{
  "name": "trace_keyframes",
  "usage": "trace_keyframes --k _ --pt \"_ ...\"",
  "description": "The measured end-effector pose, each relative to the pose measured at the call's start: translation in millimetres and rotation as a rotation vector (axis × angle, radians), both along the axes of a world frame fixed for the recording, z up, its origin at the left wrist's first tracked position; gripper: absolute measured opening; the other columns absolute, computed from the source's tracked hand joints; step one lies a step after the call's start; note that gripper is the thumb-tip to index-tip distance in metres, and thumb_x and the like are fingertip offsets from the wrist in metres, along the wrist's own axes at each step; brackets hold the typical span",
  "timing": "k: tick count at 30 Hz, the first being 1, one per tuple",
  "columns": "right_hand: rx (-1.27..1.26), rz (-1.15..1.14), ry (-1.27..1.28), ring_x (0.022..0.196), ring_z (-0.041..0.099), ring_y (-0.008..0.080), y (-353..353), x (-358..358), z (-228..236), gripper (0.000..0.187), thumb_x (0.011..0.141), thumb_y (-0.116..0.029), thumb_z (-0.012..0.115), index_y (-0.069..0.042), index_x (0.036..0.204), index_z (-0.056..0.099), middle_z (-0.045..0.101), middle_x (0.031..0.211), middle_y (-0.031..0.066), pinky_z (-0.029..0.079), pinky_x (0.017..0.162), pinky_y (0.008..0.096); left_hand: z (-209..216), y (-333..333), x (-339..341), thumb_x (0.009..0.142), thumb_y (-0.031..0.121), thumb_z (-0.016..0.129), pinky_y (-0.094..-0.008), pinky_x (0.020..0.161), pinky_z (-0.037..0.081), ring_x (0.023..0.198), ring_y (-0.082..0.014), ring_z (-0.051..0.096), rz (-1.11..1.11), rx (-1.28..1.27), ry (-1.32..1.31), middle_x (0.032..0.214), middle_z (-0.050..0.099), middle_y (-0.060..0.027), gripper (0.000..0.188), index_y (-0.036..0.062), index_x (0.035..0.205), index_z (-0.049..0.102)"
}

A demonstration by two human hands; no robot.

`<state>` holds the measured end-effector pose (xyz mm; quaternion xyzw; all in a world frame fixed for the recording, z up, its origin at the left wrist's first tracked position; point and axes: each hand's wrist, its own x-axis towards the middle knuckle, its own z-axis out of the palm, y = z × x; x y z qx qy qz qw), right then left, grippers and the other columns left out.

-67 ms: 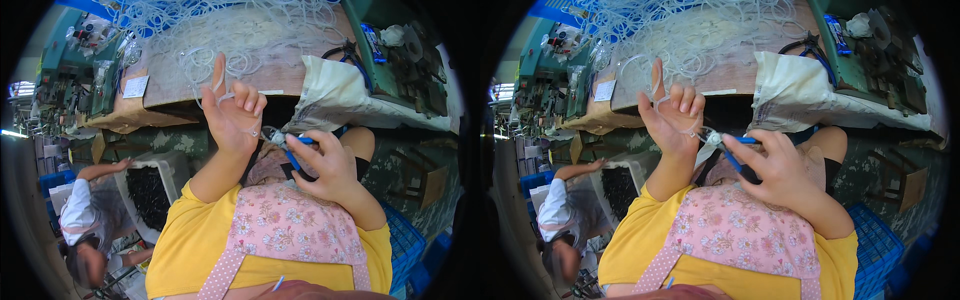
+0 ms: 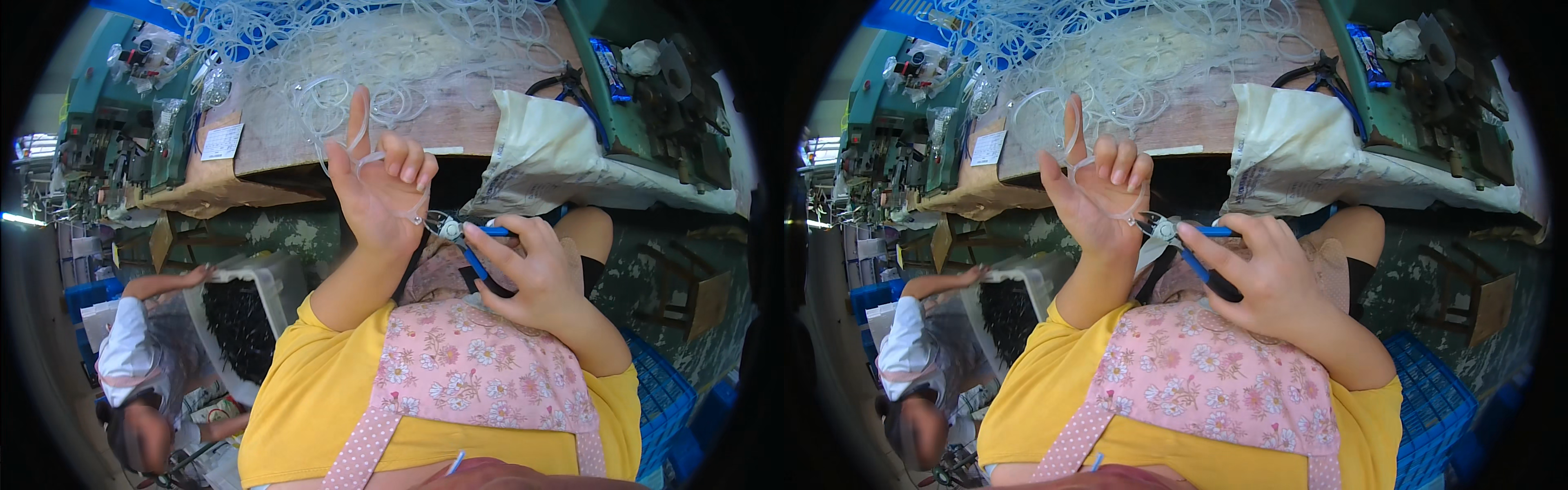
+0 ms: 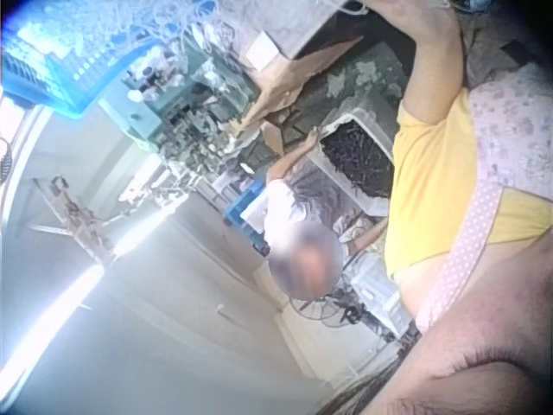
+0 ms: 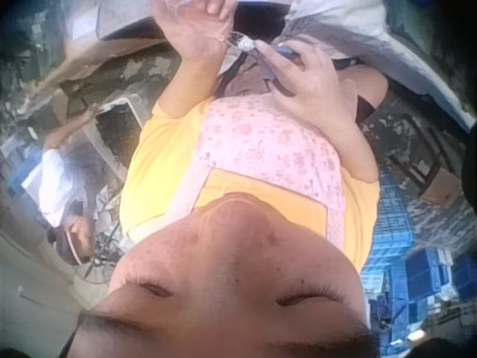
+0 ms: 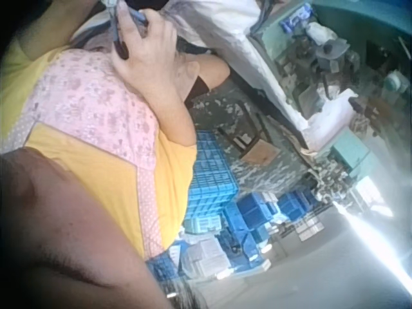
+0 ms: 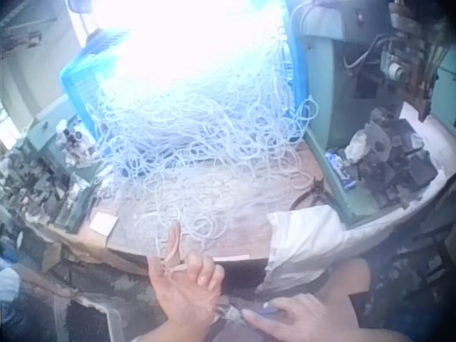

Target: The person repeatedly picks up lengths of clear plastic tubing from a pile on the table and cuts them into shorter pieces using blue-handled wire cutters. The cut pieces are dropped back onto the table.

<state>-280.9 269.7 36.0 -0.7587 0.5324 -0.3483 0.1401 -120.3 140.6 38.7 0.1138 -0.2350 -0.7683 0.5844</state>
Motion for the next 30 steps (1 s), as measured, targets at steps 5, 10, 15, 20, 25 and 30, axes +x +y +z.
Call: trace_keyframes --k 5,10,15,20,25,30 --pt "-0.012 0.029 0.042 0.086 0.054 0.0294 1 3 3 0.07 0.063 -0.014 0.076 -0.021 0.131 0.06 0.052 0.109 0.0115 0.045 0.075 0.0399 4 3 -2 0.098 0.061 0.036 -0.0292 0.06 0.037 0.062 -0.0143 0.035 0.004 -0.008 0.015 0.067 0.034 0.0003 0.069 0.0165 0.15 0.033" --pt "0.019 0.012 0.049 0.085 0.053 0.0296 4 5 4 0.073 0.062 -0.014 0.076 -0.022 0.132 0.059 0.052 0.109 0.0117 0.044 0.075 0.0405 5 4 0 0.098 0.062 0.035 -0.0294 0.06 0.037 0.062 -0.0144 0.035 0.017 -0.013 0.021 0.067 0.034 0.0003 0.07 0.0157 0.15 0.034" --pt "0.075 0.015 0.006 0.086 0.054 0.0301 6 5 6 0.073 0.061 -0.015 0.077 -0.021 0.131 0.059 0.053 0.109 0.012 0.045 0.074 0.0404 -5 2 4 0.099 0.061 0.034 -0.0306 0.062 0.039 0.064 -0.0156 0.039 -0.038 -0.046 -0.01 0.068 0.038 -0.0005 0.069 0.0134 0.15 0.034" --pt "0.053 0.034 -0.17 0.085 0.055 0.0294 11 -9 14 0.07 0.06 -0.013 0.077 -0.018 0.129 0.061 0.054 0.108 0.012 0.047 0.073 0.0385 -33 -10 17 0.101 0.052 0.038 -0.0389 0.088 0.045 0.096 -0.0271 0.056 -0.365 -0.166 -0.622 0.097 0.056 -0.011 0.059 0.0073 0.138 0.049" --pt "0.072 0.051 -0.152 0.088 0.056 0.0291 13 -11 15 0.07 0.061 -0.014 0.078 -0.016 0.129 0.061 0.055 0.11 0.0119 0.048 0.075 0.0378 -30 -54 32 0.091 0.033 0.062 -0.0461 0.1 0.04 0.114 -0.0385 0.054 0.273 -0.975 -1.606 0.117 0.06 -0.0208 0.041 0.001 0.116 0.063" --pt "0.087 0.144 -0.148 0.091 0.056 0.03 7 0 7 0.069 0.063 -0.016 0.077 -0.016 0.13 0.06 0.054 0.111 0.0124 0.047 0.079 0.0394 -19 -126 10 0.088 0.024 0.065 -0.0464 0.087 0.044 0.1 -0.0319 0.061 0.729 -1.137 -2.111 0.102 0.065 -0.0135 0.028 0.0045 0.108 0.066"
